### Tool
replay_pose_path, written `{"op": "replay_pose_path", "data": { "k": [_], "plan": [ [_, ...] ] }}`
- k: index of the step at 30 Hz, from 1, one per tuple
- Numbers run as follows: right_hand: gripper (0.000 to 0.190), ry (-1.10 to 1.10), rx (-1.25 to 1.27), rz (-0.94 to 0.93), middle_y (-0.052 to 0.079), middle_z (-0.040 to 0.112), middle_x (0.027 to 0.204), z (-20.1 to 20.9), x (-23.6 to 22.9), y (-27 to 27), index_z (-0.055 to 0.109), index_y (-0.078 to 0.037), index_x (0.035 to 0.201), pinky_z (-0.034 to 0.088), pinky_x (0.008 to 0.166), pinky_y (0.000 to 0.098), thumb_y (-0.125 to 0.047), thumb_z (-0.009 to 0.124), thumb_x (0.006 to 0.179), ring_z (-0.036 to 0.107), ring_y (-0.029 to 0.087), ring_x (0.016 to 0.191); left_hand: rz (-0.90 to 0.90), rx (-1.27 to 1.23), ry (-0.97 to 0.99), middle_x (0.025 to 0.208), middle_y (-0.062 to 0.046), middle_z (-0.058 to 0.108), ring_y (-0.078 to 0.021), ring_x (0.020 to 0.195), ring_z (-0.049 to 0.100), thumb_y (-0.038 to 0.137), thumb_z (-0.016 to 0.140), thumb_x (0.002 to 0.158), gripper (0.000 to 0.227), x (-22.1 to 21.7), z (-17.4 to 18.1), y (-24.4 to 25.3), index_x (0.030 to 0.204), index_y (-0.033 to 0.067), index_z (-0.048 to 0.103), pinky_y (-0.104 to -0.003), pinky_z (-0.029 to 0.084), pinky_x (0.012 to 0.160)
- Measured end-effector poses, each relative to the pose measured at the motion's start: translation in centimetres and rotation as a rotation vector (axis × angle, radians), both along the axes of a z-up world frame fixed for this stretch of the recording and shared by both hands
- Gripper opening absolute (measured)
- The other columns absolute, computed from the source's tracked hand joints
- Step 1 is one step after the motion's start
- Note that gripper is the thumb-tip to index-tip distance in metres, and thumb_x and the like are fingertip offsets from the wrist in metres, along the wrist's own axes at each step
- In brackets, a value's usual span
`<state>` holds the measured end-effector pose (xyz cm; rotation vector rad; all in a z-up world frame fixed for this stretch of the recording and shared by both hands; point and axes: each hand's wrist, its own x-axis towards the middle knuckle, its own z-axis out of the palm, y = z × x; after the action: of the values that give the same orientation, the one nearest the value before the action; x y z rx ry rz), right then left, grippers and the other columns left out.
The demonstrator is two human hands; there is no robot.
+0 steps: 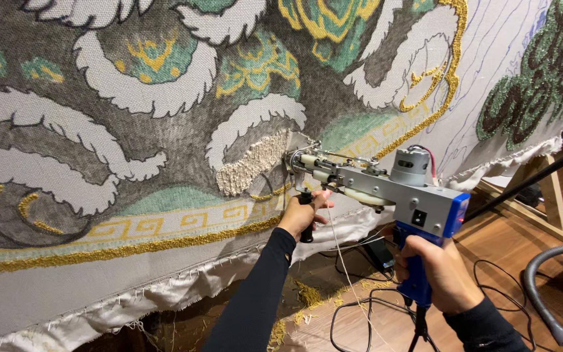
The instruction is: The person tufts a carpet by using a tufting gun to inject yarn into a large fabric backing on a frame. They move the tool along the design, occasionally pulling back loose threads by hand.
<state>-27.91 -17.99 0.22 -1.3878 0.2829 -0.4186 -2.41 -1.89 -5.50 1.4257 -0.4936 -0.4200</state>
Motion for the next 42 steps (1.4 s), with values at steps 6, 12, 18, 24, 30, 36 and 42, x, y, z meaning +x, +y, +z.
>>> {"op": "replay_pose_path", "data": {
  "k": [6,12,18,24,30,36,42],
  "plan": [
    [0.019,-0.026,0.011,0.035,0.011,0.053,0.06,-0.2,1.5,2.3,0.064,0.003,0.093,0.045,0.044,0.0379,-0.012,0.059,0.081,0.052,0.022,0.047,0.009,0.07,-0.03,0.1,-0.005,0.079,-0.0108,0.053,0.062,0.048,0.071,0.09,0.051,1.5,0.5,1.8,0.125,0.0111,0.072,-0.027,0.045,0.042],
    [0.021,0.045,0.088,-0.026,0.01,0.055,0.062,-0.4,2.2,3.5,0.062,0.004,0.093,0.045,0.044,0.039,-0.014,0.059,0.083,0.054,0.024,0.047,-0.011,0.119,-0.07,0.099,-0.001,0.079,-0.0075,0.047,0.057,0.046,0.065,0.091,0.05,2.6,0.3,2.5,0.13,0.0146,0.073,-0.025,0.042,0.04],
    [0.019,-0.018,0.108,0.009,0.01,0.053,0.06,-0.3,2.6,4.4,0.063,0.003,0.093,0.043,0.044,0.037,-0.012,0.061,0.082,0.051,0.022,0.046,0.045,0.148,-0.069,0.103,-0.004,0.079,-0.0067,0.045,0.05,0.044,0.067,0.095,0.047,3.6,0.5,2.6,0.125,0.0072,0.07,-0.025,0.043,0.042],
    [0.017,-0.014,0.09,-0.038,0.011,0.054,0.06,0.2,2.7,5.0,0.064,0.003,0.09,0.043,0.044,0.0378,-0.008,0.06,0.078,0.052,0.024,0.045,0.038,0.109,-0.094,0.104,-0.002,0.08,-0.0079,0.042,0.048,0.041,0.066,0.094,0.043,3.8,1.4,2.6,0.124,0.0123,0.074,-0.024,0.043,0.042],
    [0.014,-0.046,0.083,-0.023,0.014,0.055,0.058,0.5,2.8,5.2,0.061,0.004,0.085,0.045,0.045,0.038,-0.009,0.059,0.08,0.053,0.024,0.045,0.009,0.114,-0.098,0.103,-0.004,0.079,-0.0086,0.044,0.05,0.041,0.065,0.097,0.04,3.6,2.6,2.9,0.126,0.015,0.073,-0.026,0.044,0.042],
    [0.016,0.004,0.118,-0.053,0.01,0.054,0.062,1.0,2.6,5.8,0.058,0.003,0.083,0.043,0.043,0.039,-0.013,0.06,0.084,0.052,0.023,0.046,-0.003,0.129,-0.082,0.104,-0.001,0.079,-0.0084,0.043,0.048,0.038,0.062,0.098,0.04,3.5,3.3,3.3,0.13,0.0157,0.072,-0.027,0.043,0.042],
    [0.016,-0.032,0.141,-0.028,0.01,0.052,0.061,0.7,2.7,6.2,0.063,0.001,0.087,0.044,0.044,0.0377,-0.013,0.059,0.081,0.051,0.023,0.045,-0.017,0.142,-0.088,0.106,-0.004,0.079,-0.0078,0.044,0.048,0.04,0.06,0.1,0.041,3.7,3.1,3.6,0.131,0.0156,0.071,-0.025,0.045,0.043]
  ]
}}
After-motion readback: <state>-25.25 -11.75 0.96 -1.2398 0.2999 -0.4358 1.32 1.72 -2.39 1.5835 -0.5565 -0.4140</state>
